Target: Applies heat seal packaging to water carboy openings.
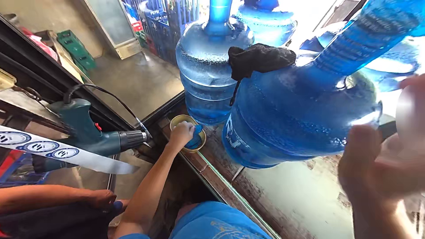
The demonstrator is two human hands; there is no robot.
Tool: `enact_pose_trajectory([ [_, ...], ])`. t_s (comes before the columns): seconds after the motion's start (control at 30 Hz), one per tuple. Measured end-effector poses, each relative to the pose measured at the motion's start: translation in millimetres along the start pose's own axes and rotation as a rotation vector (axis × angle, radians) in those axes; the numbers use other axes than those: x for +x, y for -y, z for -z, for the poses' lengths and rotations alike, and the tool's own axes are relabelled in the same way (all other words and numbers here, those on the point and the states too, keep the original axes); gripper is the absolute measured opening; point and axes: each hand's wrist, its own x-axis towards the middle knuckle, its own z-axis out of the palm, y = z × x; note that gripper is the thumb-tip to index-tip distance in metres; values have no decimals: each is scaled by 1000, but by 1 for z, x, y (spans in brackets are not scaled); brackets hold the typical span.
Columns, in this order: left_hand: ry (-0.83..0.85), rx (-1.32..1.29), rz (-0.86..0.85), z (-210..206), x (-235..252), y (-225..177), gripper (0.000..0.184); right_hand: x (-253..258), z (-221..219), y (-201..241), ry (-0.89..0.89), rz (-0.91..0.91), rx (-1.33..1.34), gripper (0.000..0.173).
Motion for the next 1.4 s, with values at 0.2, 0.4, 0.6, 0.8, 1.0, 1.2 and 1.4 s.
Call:
enact_pose_trajectory([
  [0.2,-286,-895,-322,63,-74,-61,19,-47,-35,64,527,-453,640,50],
  [0.4,-141,-1355,-284,64,-96,-103,27,-41,-69,69,491,-901,1092,62],
  [0.6,-76,-1335,-289,61,-101,-112,27,-38,-65,70,260,-707,1031,13],
  [0.8,65,-1374,-692,58,-99,-101,27,-36,-44,60,154,-433,929,13],
  [1.0,398,-1225,-920,50,-86,-133,46,-28,-11,63,248,-62,657,31],
  [1.2,554,-949,-1184,61,-95,-162,37,-34,-1,54,150,-72,584,27],
  [1.4,524,-716,-1229,77,-92,-179,28,-32,7,51,133,-90,693,28],
])
